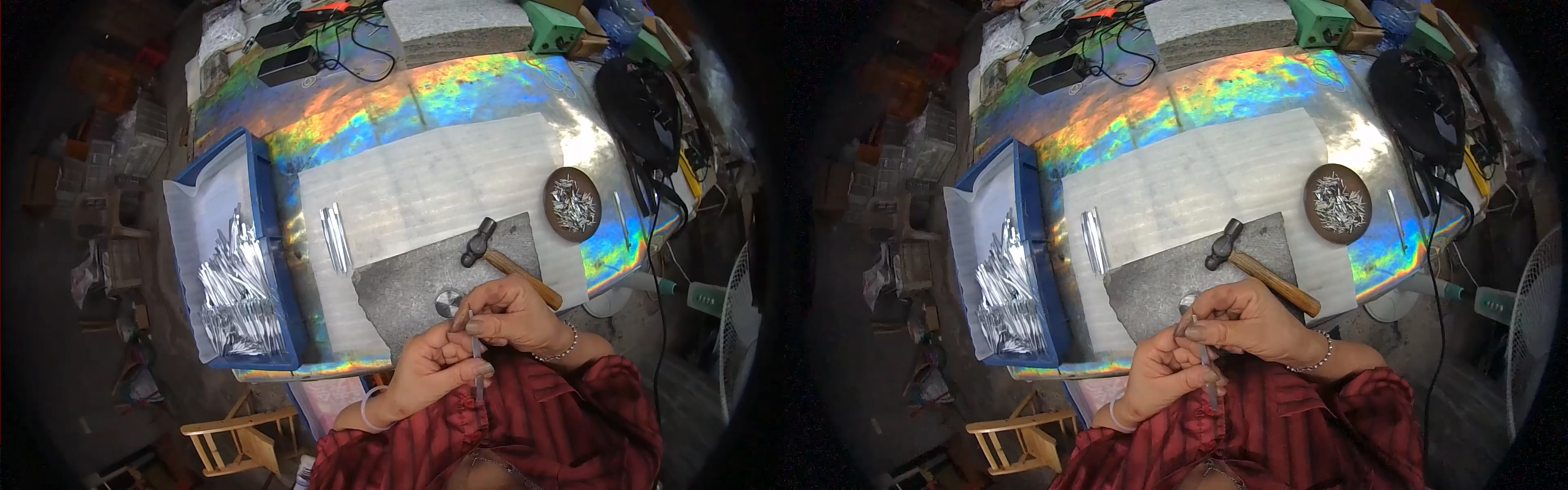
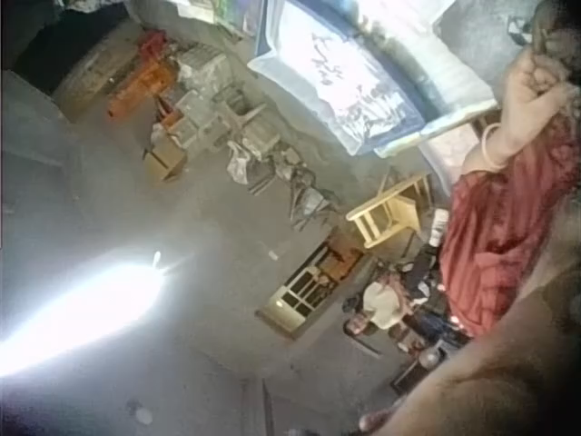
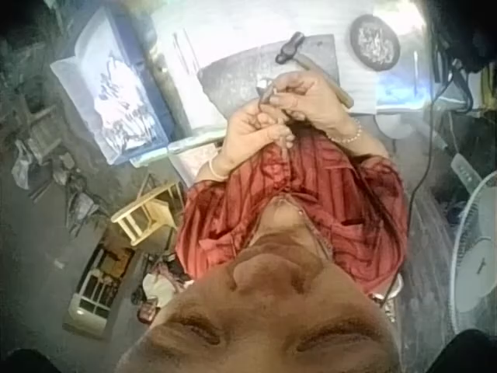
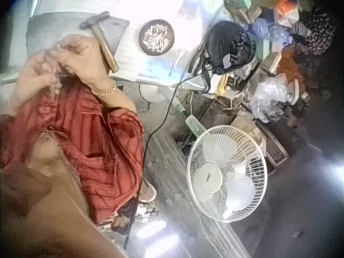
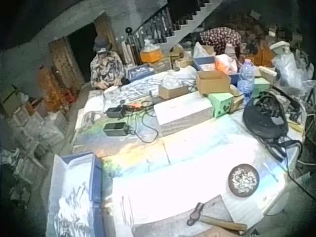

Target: Hammering small metal pins into metal strips at a workshop workbench.

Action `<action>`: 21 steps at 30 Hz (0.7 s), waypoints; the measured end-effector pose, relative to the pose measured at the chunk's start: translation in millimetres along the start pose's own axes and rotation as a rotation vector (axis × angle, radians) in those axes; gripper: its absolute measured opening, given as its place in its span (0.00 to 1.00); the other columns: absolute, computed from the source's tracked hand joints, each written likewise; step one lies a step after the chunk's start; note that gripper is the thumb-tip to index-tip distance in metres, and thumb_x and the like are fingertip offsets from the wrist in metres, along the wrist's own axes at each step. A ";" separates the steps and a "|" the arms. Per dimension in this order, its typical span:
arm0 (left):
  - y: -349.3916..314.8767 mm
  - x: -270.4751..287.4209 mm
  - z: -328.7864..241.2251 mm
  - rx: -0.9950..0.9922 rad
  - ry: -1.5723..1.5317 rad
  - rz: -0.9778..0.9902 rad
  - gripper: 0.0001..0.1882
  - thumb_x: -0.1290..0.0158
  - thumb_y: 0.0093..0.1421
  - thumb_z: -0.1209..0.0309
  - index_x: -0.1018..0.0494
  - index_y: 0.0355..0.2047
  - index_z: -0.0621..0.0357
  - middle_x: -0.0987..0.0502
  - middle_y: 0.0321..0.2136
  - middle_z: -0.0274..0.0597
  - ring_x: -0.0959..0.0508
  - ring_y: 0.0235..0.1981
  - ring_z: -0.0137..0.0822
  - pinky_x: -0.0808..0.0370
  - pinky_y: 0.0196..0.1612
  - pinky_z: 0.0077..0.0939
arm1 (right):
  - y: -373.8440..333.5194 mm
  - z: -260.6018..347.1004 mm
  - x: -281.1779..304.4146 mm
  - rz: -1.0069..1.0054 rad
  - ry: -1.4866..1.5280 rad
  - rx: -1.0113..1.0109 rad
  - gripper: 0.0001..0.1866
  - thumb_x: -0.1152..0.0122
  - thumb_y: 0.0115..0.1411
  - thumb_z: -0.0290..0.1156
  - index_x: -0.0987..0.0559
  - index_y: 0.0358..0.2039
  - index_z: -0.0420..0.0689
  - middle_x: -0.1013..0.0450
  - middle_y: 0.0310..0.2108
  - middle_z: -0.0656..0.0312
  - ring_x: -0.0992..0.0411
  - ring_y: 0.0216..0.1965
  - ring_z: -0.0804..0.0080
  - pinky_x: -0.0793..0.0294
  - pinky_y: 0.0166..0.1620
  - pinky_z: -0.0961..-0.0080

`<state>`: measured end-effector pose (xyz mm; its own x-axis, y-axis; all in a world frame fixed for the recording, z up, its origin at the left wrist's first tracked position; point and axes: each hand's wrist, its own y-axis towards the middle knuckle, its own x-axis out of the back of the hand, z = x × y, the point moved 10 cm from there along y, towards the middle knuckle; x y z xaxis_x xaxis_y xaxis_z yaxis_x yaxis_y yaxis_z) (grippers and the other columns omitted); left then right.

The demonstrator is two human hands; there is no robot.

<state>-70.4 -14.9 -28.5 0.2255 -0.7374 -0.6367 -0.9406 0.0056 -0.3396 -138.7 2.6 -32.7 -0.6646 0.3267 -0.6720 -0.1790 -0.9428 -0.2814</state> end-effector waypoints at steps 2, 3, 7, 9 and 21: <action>-0.9 4.7 0.7 0.004 0.007 -0.035 0.12 0.50 0.57 0.80 0.36 0.42 0.65 0.25 0.28 0.38 0.24 0.30 0.25 0.27 0.34 0.16 | 2.1 -3.0 -0.3 -0.014 0.000 -0.020 0.06 0.43 0.57 0.25 0.24 0.34 0.37 0.28 0.25 0.65 0.38 0.20 0.89 0.43 0.20 0.91; -1.0 6.5 0.0 -0.014 0.041 -0.049 0.12 0.49 0.57 0.81 0.36 0.41 0.65 0.25 0.27 0.37 0.25 0.29 0.23 0.28 0.32 0.14 | 3.0 -3.0 1.7 -0.050 0.003 -0.011 0.06 0.42 0.55 0.24 0.24 0.32 0.36 0.28 0.26 0.62 0.39 0.18 0.88 0.43 0.18 0.91; -1.3 8.3 -5.2 -0.053 0.132 -0.078 0.12 0.49 0.56 0.81 0.36 0.41 0.64 0.26 0.25 0.34 0.26 0.26 0.19 0.30 0.30 0.12 | 3.7 -0.6 0.0 -0.044 -0.020 0.014 0.06 0.44 0.57 0.26 0.24 0.34 0.38 0.29 0.24 0.67 0.41 0.18 0.90 0.46 0.19 0.91; -1.8 9.5 -3.3 -0.031 0.127 -0.075 0.12 0.49 0.56 0.81 0.36 0.41 0.65 0.26 0.25 0.35 0.26 0.27 0.20 0.30 0.30 0.13 | 3.9 -0.5 0.1 -0.053 -0.029 0.002 0.05 0.44 0.57 0.26 0.24 0.33 0.38 0.29 0.24 0.67 0.40 0.19 0.90 0.44 0.19 0.91; -0.2 4.5 4.0 0.053 -0.003 0.047 0.14 0.58 0.62 0.76 0.40 0.48 0.66 0.25 0.36 0.47 0.23 0.38 0.35 0.26 0.41 0.24 | 4.1 4.2 2.0 -0.112 -0.224 0.037 0.06 0.40 0.54 0.25 0.29 0.27 0.39 0.31 0.21 0.69 0.34 0.22 0.89 0.36 0.24 0.91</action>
<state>-68.2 -15.5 -34.0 0.1820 -0.7336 -0.6548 -0.9353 0.0765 -0.3456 -143.8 -0.9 -32.3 -0.7828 0.4102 -0.4680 -0.2840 -0.9046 -0.3178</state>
